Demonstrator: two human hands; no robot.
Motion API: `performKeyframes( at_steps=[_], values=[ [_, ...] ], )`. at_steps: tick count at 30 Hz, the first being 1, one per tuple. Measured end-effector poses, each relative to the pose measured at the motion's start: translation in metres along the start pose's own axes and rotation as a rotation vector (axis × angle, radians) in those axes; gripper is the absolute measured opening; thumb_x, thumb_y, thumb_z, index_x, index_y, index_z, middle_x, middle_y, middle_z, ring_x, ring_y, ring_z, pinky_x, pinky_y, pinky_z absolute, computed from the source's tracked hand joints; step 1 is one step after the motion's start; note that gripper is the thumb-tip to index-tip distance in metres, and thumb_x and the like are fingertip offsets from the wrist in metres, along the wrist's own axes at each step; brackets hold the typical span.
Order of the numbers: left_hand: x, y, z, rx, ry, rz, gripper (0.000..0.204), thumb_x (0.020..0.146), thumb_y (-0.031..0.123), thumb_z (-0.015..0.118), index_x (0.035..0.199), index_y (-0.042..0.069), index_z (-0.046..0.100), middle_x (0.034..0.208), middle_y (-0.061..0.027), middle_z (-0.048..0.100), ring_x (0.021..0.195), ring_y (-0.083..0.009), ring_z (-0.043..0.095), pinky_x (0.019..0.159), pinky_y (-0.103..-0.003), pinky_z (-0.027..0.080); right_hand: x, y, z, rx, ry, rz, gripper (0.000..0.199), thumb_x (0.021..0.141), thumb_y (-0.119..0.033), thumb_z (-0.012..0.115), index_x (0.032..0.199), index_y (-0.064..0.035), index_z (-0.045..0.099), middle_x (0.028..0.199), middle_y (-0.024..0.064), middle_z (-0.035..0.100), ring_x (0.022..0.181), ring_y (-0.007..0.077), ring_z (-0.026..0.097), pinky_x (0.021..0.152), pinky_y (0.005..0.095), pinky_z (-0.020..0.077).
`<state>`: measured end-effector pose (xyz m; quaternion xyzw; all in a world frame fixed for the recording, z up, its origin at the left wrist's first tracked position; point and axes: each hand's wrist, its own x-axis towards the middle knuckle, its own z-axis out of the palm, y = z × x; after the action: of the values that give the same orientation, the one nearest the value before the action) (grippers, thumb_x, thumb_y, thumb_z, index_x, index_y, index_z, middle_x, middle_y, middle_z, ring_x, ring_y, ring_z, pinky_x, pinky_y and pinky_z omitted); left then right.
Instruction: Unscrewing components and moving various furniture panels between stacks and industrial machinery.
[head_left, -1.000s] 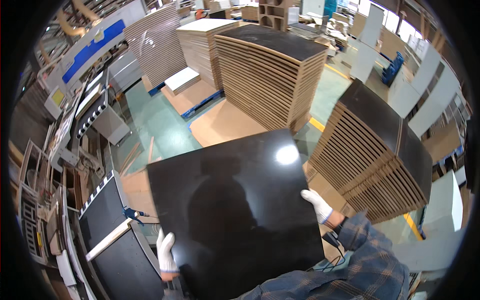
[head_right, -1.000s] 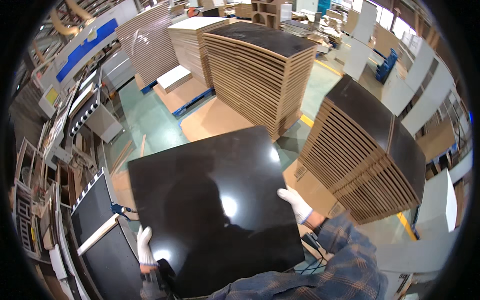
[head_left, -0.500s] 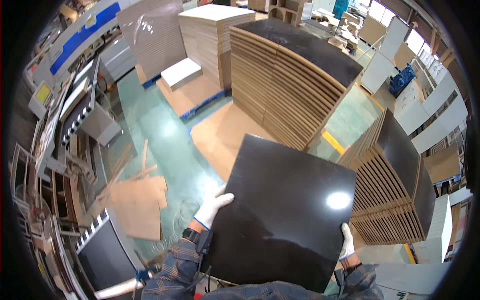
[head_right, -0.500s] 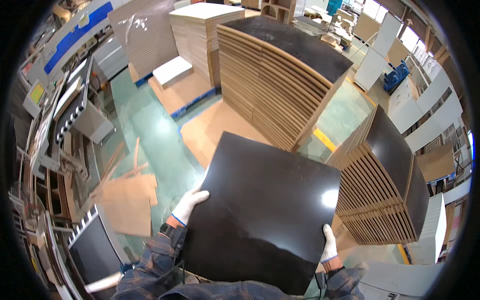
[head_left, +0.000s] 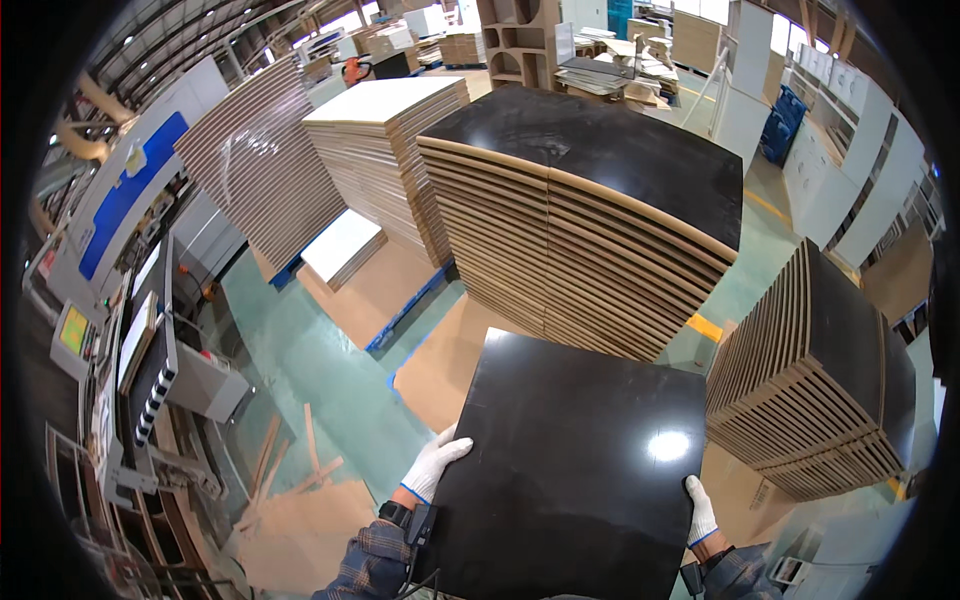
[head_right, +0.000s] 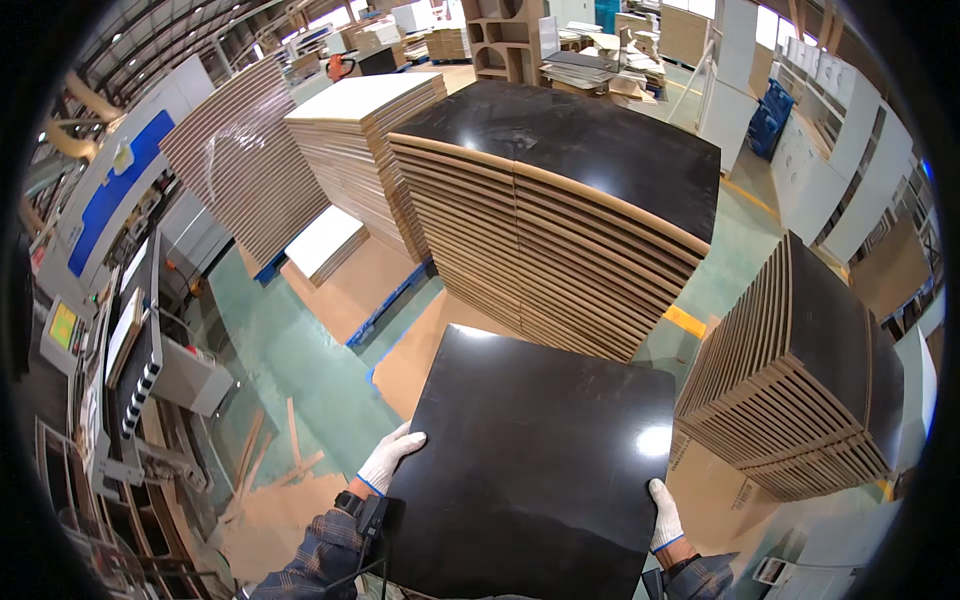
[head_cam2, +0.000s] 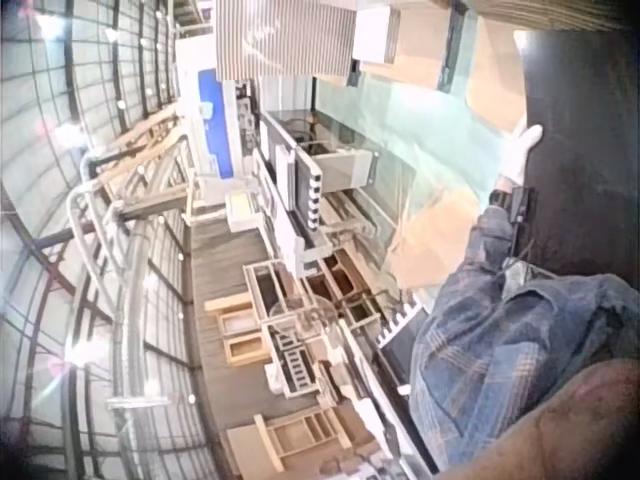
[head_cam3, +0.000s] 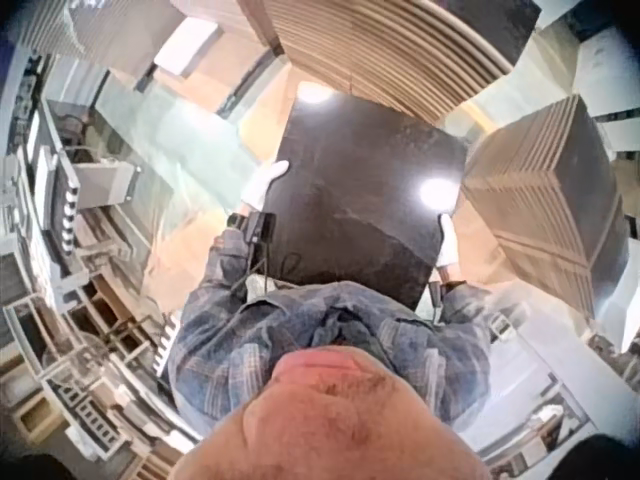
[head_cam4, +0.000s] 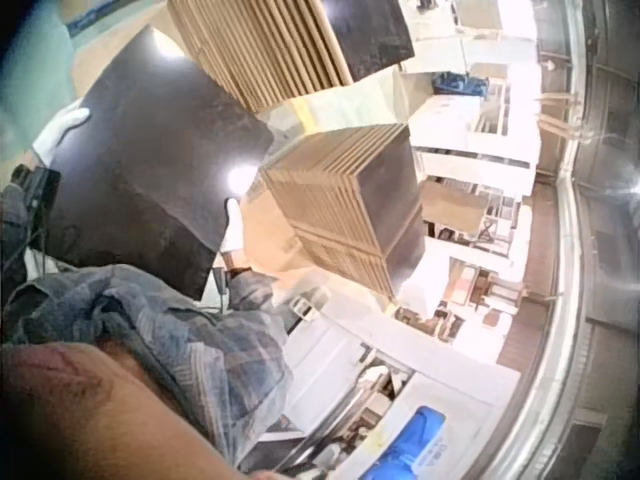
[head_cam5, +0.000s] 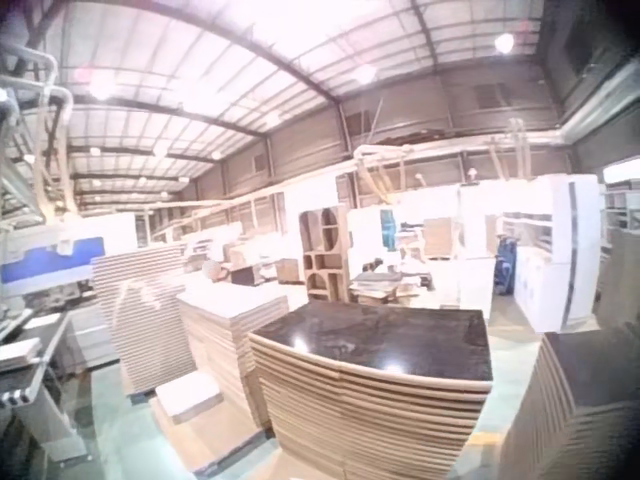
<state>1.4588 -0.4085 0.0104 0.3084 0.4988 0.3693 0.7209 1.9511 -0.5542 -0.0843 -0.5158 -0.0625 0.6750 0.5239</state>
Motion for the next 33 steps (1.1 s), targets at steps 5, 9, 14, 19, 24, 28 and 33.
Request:
performKeyframes(
  at_steps=[5, 9, 14, 19, 24, 28, 33],
  values=[
    [0.071, 0.032, -0.098, -0.011, -0.099, 0.019, 0.063, 0.102, 0.017, 0.068, 0.159, -0.001, 0.047, 0.149, -0.0114, 0.063, 0.131, -0.0211, 0.063, 0.112, -0.037, 0.049, 0.018, 0.035, 0.107, -0.013, -0.003, -0.14, 0.053, 0.108, -0.038, 0.063, 0.147, -0.0024, 0.057, 0.139, 0.0144, 0.068, 0.123, 0.0305, 0.066, 0.107, 0.0461, 0.0552],
    [0.147, 0.056, -0.205, 0.047, -0.181, -0.107, 0.065, 0.102, 0.021, 0.069, 0.159, -0.002, 0.048, 0.149, -0.0118, 0.062, 0.136, -0.021, 0.058, 0.116, -0.036, 0.044, 0.018, 0.083, 0.21, 0.082, 0.247, 0.039, 0.056, 0.106, -0.044, 0.066, 0.145, -0.0036, 0.06, 0.138, 0.0121, 0.069, 0.123, 0.0298, 0.067, 0.107, 0.0455, 0.0557],
    [0.192, 0.081, -0.3, 0.016, -0.226, -0.267, 0.055, 0.102, 0.022, 0.066, 0.151, -0.001, 0.056, 0.137, -0.0101, 0.069, 0.124, -0.0195, 0.065, 0.108, -0.036, 0.051, 0.027, 0.155, 0.304, 0.021, 0.511, 0.066, 0.057, 0.104, -0.044, 0.068, 0.143, -0.0042, 0.06, 0.133, 0.0136, 0.069, 0.119, 0.0282, 0.068, 0.103, 0.043, 0.0576],
    [0.215, 0.105, -0.369, -0.068, -0.189, -0.519, 0.06, 0.102, 0.021, 0.068, 0.155, -0.002, 0.052, 0.142, -0.0132, 0.067, 0.128, -0.0231, 0.065, 0.111, -0.037, 0.051, 0.058, 0.22, 0.346, -0.002, 0.517, 0.125, 0.058, 0.104, -0.044, 0.068, 0.142, -0.0018, 0.06, 0.129, 0.0126, 0.07, 0.111, 0.0256, 0.071, 0.097, 0.0397, 0.0594],
    [0.25, 0.116, -0.405, 0.038, -0.143, -0.56, 0.062, 0.101, 0.025, 0.071, 0.153, -0.003, 0.053, 0.14, -0.0142, 0.067, 0.127, -0.0234, 0.065, 0.111, -0.038, 0.05, 0.102, 0.251, 0.373, 0.163, 0.454, 0.246, 0.06, 0.105, -0.042, 0.065, 0.147, -0.0007, 0.057, 0.137, 0.0144, 0.067, 0.122, 0.0272, 0.067, 0.106, 0.0429, 0.0558],
    [0.297, 0.115, -0.416, 0.028, -0.134, -0.464, 0.059, 0.102, 0.024, 0.07, 0.152, -0.003, 0.053, 0.138, -0.0144, 0.068, 0.124, -0.024, 0.067, 0.11, -0.039, 0.052, 0.158, 0.259, 0.389, 0.317, 0.292, 0.101, 0.06, 0.104, -0.038, 0.068, 0.148, -0.0003, 0.055, 0.137, 0.0148, 0.067, 0.122, 0.0278, 0.068, 0.106, 0.0442, 0.0569],
    [0.394, 0.083, -0.447, 0.033, -0.2, -0.504, 0.053, 0.103, 0.022, 0.068, 0.149, -0.001, 0.055, 0.135, -0.0129, 0.069, 0.119, -0.0238, 0.069, 0.103, -0.039, 0.058, 0.247, 0.276, 0.377, 0.144, 0.374, 0.102, 0.065, 0.1, -0.048, 0.074, 0.14, 0.0017, 0.061, 0.126, 0.0129, 0.072, 0.11, 0.0242, 0.072, 0.095, 0.0393, 0.0598]
  ],
)
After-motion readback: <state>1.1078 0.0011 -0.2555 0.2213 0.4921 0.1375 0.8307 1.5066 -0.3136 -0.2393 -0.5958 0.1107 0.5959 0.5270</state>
